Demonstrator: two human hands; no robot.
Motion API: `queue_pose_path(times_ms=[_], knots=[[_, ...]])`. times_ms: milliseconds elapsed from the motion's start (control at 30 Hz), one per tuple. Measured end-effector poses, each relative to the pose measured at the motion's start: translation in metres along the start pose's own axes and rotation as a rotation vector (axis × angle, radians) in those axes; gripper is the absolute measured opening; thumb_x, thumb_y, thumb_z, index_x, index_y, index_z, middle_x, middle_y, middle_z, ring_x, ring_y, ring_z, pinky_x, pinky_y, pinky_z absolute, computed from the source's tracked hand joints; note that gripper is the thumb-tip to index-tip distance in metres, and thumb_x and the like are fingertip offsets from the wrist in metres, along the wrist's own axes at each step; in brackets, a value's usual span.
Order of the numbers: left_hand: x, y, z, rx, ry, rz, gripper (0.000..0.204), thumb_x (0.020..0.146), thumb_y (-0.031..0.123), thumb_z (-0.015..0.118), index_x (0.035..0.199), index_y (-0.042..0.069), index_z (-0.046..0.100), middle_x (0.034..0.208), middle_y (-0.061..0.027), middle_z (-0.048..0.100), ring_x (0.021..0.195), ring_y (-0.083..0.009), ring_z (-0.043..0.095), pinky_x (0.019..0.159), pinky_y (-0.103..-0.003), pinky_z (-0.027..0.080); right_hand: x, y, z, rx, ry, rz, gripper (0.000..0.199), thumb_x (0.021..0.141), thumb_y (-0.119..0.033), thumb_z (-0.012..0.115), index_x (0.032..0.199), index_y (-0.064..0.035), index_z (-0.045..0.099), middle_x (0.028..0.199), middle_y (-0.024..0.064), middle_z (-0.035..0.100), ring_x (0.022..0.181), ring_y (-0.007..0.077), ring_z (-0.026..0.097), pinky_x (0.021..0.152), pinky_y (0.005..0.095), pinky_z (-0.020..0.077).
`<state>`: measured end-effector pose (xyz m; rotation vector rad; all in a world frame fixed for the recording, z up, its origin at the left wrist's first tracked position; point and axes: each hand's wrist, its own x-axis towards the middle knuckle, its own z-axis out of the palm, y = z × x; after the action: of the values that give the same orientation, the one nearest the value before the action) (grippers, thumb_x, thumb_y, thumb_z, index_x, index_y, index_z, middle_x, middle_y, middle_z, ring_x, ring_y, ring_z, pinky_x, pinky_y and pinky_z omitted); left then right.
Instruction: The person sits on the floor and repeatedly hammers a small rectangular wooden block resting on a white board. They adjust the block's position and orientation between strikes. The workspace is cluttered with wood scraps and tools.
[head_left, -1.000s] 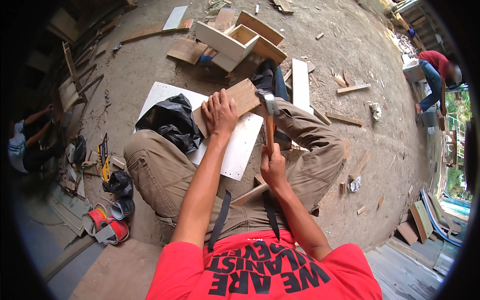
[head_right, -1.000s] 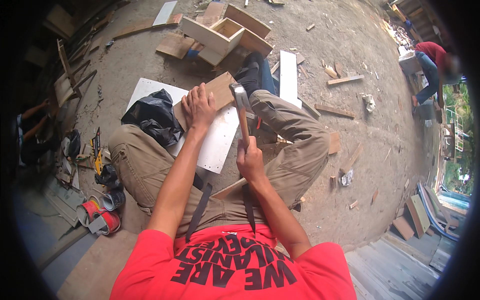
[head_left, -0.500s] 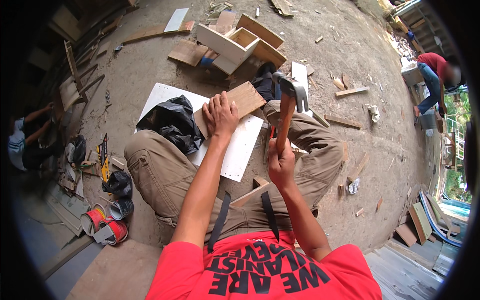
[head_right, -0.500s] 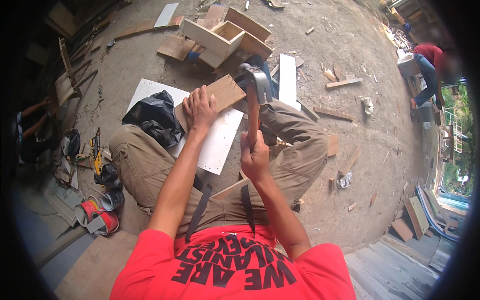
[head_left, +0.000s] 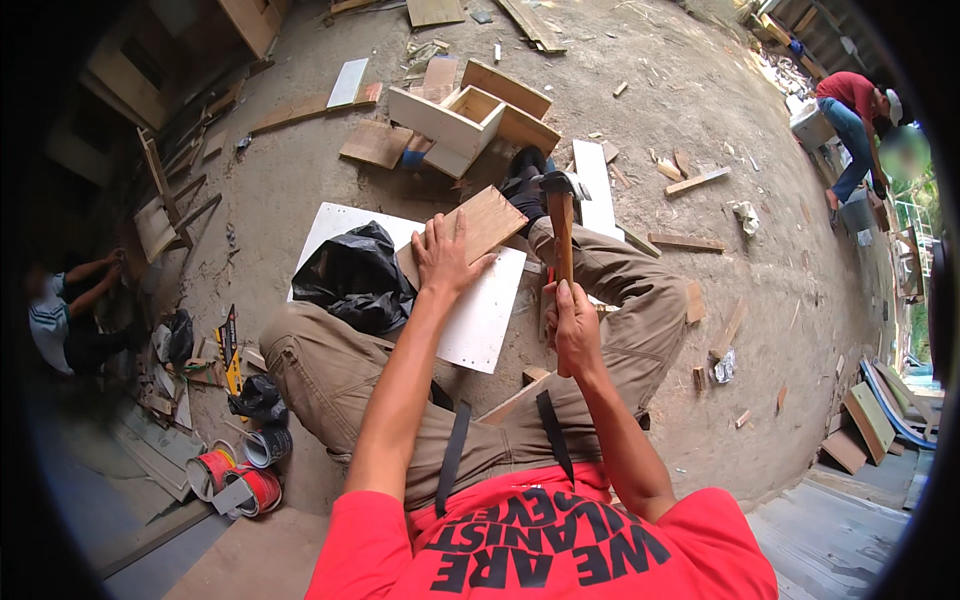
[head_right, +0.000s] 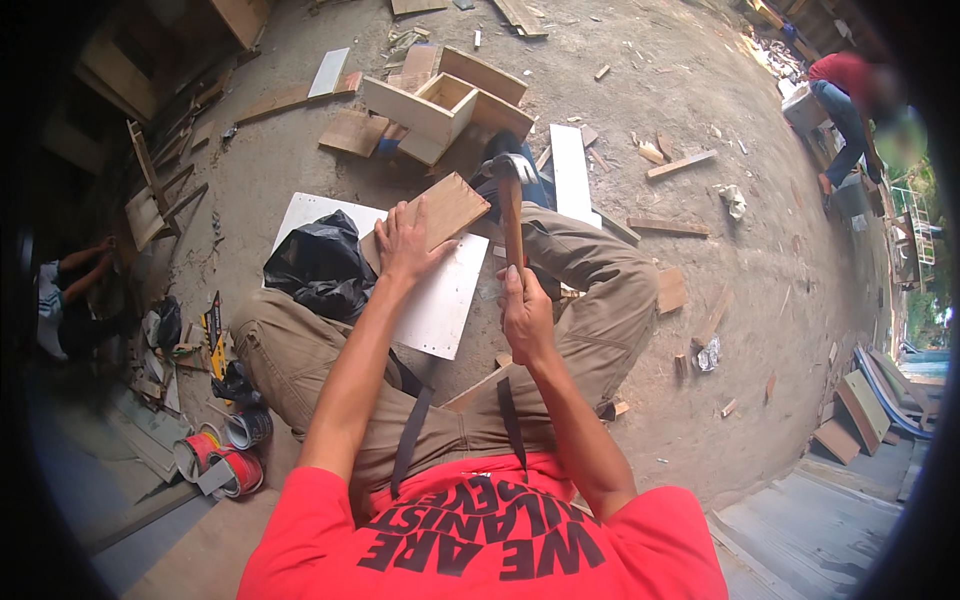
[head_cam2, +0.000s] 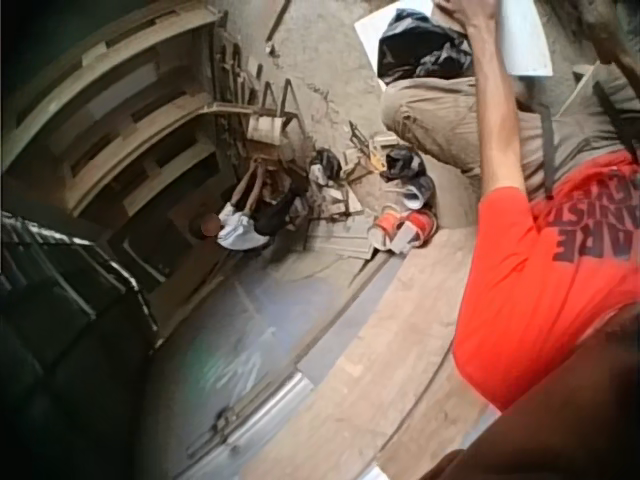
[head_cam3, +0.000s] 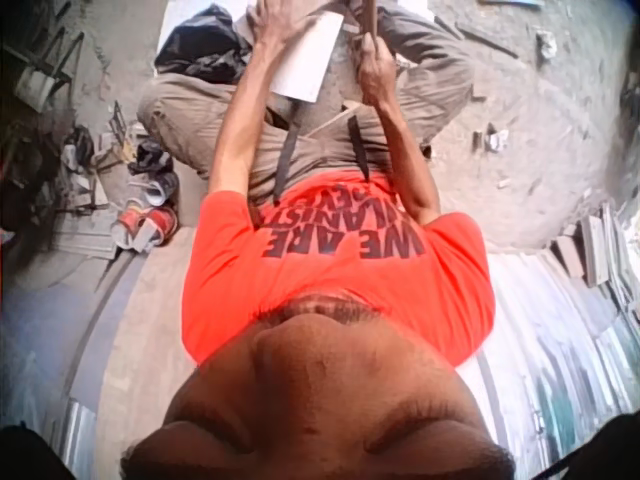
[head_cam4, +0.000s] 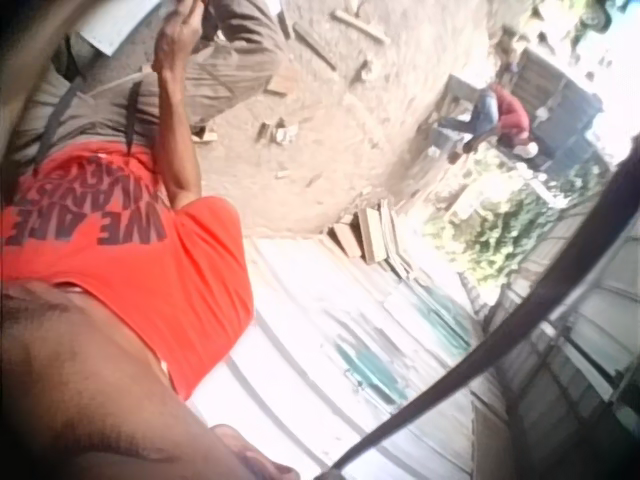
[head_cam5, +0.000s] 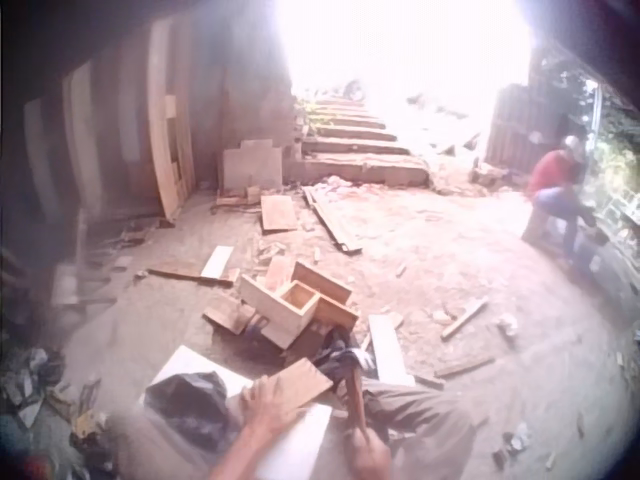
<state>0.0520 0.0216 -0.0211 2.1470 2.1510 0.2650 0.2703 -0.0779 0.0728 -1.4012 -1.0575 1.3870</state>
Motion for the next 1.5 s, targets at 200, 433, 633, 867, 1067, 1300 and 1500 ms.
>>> queue_pose_path(times_ms=[200,433,633,867,1067,1300,1500], knots=[[0.011,-0.012,-0.038,-0.310,0.286,0.021,0.102,0.073,0.078,0.069,0.149,0.013,0.050,0.139,-0.0263,0.052,0.130,-0.0427,0.049,0.106,-0.053,0.039,-0.022,-0.065,-0.039,0.092,-0.243,0.181,0.037,0.108,-0.034,0.050,0.132,-0.0064,0.054,0.073,-0.0037,0.048,0.049,0.0025,0.036,0.041,0.0214,0.0302],[0.016,-0.047,-0.124,-1.306,-0.197,0.134,0.085,0.084,0.054,0.079,0.152,0.015,0.047,0.133,-0.0046,0.064,0.093,-0.0110,0.058,0.087,-0.027,0.051,-0.015,-0.113,-0.053,-0.085,-0.594,0.364,0.055,0.103,-0.024,0.060,0.153,-0.0126,0.040,0.076,-0.0037,0.048,0.054,0.0034,0.039,0.042,0.0205,0.0308],[-0.001,-0.072,-0.157,-1.299,-0.547,0.198,0.083,0.078,0.048,0.085,0.148,0.016,0.053,0.126,-0.0052,0.066,0.096,-0.0112,0.057,0.088,-0.027,0.050,0.000,-0.145,-0.048,-0.229,-0.909,0.514,0.054,0.103,-0.025,0.060,0.153,-0.0154,0.042,0.077,-0.0030,0.050,0.055,0.0028,0.041,0.043,0.0192,0.0304],[-0.024,-0.088,-0.157,-1.420,-0.651,0.210,0.087,0.079,0.038,0.087,0.150,0.007,0.048,0.134,-0.0041,0.063,0.100,-0.0079,0.057,0.087,-0.023,0.049,0.004,-0.167,-0.040,-0.238,-0.977,0.592,0.054,0.103,-0.024,0.061,0.153,-0.0161,0.043,0.080,-0.0026,0.051,0.055,0.0022,0.040,0.043,0.0180,0.0300],[-0.020,-0.086,-0.147,-1.415,-0.670,0.206,0.088,0.079,0.039,0.086,0.150,0.004,0.047,0.139,-0.0053,0.060,0.104,-0.0087,0.058,0.093,-0.024,0.048,0.001,-0.162,-0.042,-0.210,-0.973,0.591,0.056,0.103,-0.025,0.061,0.154,-0.0154,0.041,0.081,-0.0013,0.052,0.055,0.0024,0.040,0.042,0.0184,0.0297],[-0.018,-0.084,-0.136,-1.437,-0.671,0.252,0.088,0.080,0.039,0.085,0.149,0.002,0.046,0.147,-0.0105,0.055,0.124,-0.0136,0.055,0.108,-0.029,0.042,-0.002,-0.159,-0.044,-0.136,-0.920,0.650,0.058,0.103,-0.020,0.061,0.155,-0.0113,0.038,0.078,0.0006,0.051,0.053,0.0018,0.037,0.040,0.0180,0.0262],[-0.018,-0.081,-0.132,-1.461,-0.689,0.203,0.088,0.082,0.038,0.084,0.150,0.000,0.044,0.149,-0.0108,0.053,0.127,-0.0144,0.053,0.111,-0.030,0.039,-0.001,-0.150,-0.048,-0.065,-0.910,0.655,0.058,0.103,-0.017,0.060,0.155,-0.0094,0.037,0.076,0.0010,0.050,0.051,0.0016,0.035,0.039,0.0179,0.0247]])
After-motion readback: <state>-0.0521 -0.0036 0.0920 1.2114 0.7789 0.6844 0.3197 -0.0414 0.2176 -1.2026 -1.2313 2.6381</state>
